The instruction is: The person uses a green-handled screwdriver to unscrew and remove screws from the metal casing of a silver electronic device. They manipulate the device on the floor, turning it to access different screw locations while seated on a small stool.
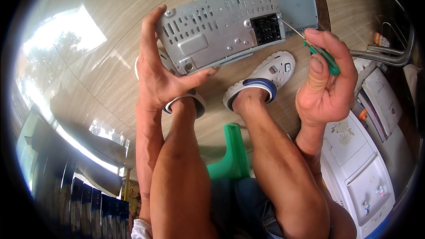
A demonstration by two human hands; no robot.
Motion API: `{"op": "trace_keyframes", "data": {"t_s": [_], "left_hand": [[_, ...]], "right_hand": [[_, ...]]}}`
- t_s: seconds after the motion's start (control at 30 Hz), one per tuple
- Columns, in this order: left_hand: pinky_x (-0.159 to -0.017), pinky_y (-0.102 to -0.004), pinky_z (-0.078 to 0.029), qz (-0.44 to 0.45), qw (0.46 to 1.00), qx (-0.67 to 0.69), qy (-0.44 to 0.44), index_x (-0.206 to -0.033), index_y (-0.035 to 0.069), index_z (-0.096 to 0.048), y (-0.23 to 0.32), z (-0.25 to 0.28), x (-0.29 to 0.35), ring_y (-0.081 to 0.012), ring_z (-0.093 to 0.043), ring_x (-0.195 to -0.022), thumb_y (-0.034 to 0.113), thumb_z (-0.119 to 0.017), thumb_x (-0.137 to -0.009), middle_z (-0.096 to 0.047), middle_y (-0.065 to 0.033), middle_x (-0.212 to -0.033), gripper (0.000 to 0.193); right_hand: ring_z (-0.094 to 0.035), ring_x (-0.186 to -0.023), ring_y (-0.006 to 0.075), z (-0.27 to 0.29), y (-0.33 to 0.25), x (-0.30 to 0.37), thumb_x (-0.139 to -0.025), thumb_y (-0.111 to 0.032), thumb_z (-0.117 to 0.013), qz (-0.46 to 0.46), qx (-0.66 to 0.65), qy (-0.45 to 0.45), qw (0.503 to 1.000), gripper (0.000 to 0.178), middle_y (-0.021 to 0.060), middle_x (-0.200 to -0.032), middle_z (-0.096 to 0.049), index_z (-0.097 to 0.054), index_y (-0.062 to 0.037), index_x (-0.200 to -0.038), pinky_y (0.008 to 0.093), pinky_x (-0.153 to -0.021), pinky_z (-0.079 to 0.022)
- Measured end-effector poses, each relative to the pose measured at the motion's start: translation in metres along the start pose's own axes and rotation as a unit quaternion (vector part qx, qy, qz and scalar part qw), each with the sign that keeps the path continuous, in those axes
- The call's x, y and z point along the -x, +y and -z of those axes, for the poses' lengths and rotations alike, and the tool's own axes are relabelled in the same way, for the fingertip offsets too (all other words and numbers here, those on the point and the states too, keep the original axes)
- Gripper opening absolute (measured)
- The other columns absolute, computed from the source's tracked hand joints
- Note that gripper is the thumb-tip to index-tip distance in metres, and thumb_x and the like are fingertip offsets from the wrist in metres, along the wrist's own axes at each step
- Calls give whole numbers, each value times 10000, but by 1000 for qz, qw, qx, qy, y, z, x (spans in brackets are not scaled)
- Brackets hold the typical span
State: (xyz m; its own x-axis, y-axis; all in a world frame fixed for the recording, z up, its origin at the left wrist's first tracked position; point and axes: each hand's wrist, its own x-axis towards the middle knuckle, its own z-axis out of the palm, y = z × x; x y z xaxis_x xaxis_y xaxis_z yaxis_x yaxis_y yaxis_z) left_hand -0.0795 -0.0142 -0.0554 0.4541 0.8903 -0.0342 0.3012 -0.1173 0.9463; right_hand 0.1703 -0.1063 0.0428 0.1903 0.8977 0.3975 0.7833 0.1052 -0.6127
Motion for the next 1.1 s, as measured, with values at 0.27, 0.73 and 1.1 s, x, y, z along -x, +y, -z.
{"op": "trace_keyframes", "data": {"t_s": [0.27,0.73,1.1], "left_hand": [[-1128,-466,-474,3,1000,-17,4,-1584,-21,-318,2,1,-1,-339,-574,-1326,538,-1010,-569,-462,-215,-1524,1349],[-1140,-471,-463,-6,1000,-18,4,-1591,-12,-315,0,0,0,-348,-558,-1348,526,-1012,-570,-456,-222,-1541,1349],[-1150,-486,-459,-6,1000,-9,1,-1601,-6,-296,0,0,0,-358,-554,-1355,503,-1013,-577,-443,-230,-1551,1349]], "right_hand": [[-728,-1059,286,0,0,-1,-1072,-94,-612,-3,8,0,1000,331,242,-1164,-727,-558,130,-1309,364,-947,-603],[-749,-941,251,-8,8,-3,-990,12,-699,-7,-18,66,998,244,145,-1052,-771,-658,75,-1221,322,-842,-607],[-735,-1044,290,0,1,-4,-1056,-55,-626,-12,-8,19,1000,302,238,-1130,-736,-576,131,-1289,384,-952,-608]]}}
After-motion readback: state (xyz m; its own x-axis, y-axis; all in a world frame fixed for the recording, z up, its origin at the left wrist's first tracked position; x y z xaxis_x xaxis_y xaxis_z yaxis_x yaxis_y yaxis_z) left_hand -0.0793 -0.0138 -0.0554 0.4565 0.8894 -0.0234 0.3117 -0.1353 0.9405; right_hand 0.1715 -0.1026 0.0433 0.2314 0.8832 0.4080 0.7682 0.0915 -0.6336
